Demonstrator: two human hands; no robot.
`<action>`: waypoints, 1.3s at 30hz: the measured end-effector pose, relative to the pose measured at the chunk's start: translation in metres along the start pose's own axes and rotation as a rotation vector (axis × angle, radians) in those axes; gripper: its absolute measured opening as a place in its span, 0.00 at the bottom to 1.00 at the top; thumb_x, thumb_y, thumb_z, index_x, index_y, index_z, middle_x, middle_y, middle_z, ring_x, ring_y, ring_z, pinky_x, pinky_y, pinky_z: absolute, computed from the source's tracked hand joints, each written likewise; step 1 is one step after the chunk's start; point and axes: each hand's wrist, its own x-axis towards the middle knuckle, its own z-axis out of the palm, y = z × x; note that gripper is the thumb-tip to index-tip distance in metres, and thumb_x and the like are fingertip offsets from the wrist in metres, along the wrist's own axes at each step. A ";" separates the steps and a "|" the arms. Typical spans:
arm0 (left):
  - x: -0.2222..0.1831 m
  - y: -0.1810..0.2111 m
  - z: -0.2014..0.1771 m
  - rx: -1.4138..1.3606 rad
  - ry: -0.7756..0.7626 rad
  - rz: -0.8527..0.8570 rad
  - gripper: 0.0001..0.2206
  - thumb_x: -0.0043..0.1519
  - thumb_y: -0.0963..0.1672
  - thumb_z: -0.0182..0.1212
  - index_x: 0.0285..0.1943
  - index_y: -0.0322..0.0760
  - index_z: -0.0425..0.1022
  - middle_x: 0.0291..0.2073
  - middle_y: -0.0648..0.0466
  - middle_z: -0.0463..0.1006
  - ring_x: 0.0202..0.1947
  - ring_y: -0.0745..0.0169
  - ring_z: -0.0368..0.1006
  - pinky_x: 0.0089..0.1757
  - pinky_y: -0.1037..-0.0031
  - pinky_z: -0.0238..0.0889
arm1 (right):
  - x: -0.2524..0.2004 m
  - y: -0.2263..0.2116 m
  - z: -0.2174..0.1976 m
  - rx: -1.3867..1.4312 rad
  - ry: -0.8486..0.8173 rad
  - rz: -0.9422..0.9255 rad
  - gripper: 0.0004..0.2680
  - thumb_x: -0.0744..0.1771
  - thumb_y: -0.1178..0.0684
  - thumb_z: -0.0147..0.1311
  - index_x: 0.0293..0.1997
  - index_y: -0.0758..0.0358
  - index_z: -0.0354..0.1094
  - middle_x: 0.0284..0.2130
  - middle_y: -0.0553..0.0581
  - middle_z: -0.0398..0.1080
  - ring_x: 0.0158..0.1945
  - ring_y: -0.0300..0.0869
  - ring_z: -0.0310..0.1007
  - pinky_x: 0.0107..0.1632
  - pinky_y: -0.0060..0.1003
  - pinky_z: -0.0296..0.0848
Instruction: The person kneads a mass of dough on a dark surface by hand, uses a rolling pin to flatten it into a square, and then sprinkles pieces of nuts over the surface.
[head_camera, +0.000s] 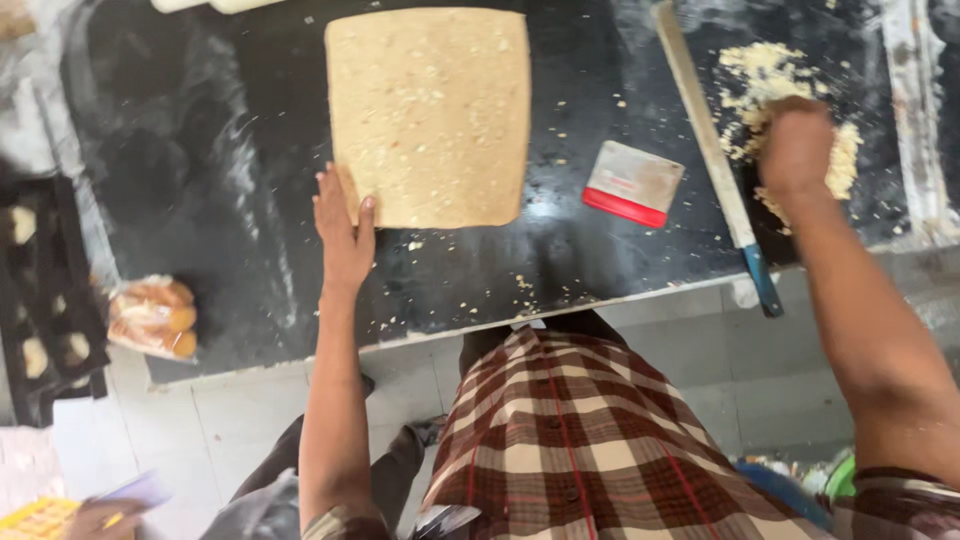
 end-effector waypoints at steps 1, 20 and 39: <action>-0.003 -0.004 -0.003 -0.072 0.007 -0.026 0.29 0.75 0.46 0.49 0.80 0.25 0.46 0.79 0.37 0.51 0.81 0.40 0.40 0.73 0.53 0.32 | 0.009 0.002 -0.004 0.081 0.004 0.035 0.04 0.66 0.67 0.55 0.34 0.69 0.75 0.35 0.68 0.74 0.40 0.58 0.75 0.50 0.47 0.74; 0.082 -0.112 0.052 -1.394 -0.213 -0.237 0.44 0.68 0.64 0.22 0.82 0.27 0.38 0.82 0.45 0.41 0.81 0.53 0.38 0.73 0.67 0.31 | 0.151 -0.514 0.005 0.973 -0.350 0.051 0.06 0.64 0.60 0.61 0.43 0.61 0.81 0.35 0.60 0.80 0.37 0.43 0.80 0.43 0.34 0.75; 0.067 -0.115 -0.001 -0.458 -0.381 0.319 0.29 0.76 0.52 0.28 0.81 0.30 0.48 0.80 0.42 0.51 0.82 0.46 0.38 0.75 0.60 0.31 | 0.146 -0.492 -0.019 0.766 -0.263 -0.001 0.04 0.64 0.61 0.59 0.34 0.62 0.80 0.34 0.59 0.80 0.37 0.41 0.80 0.47 0.36 0.76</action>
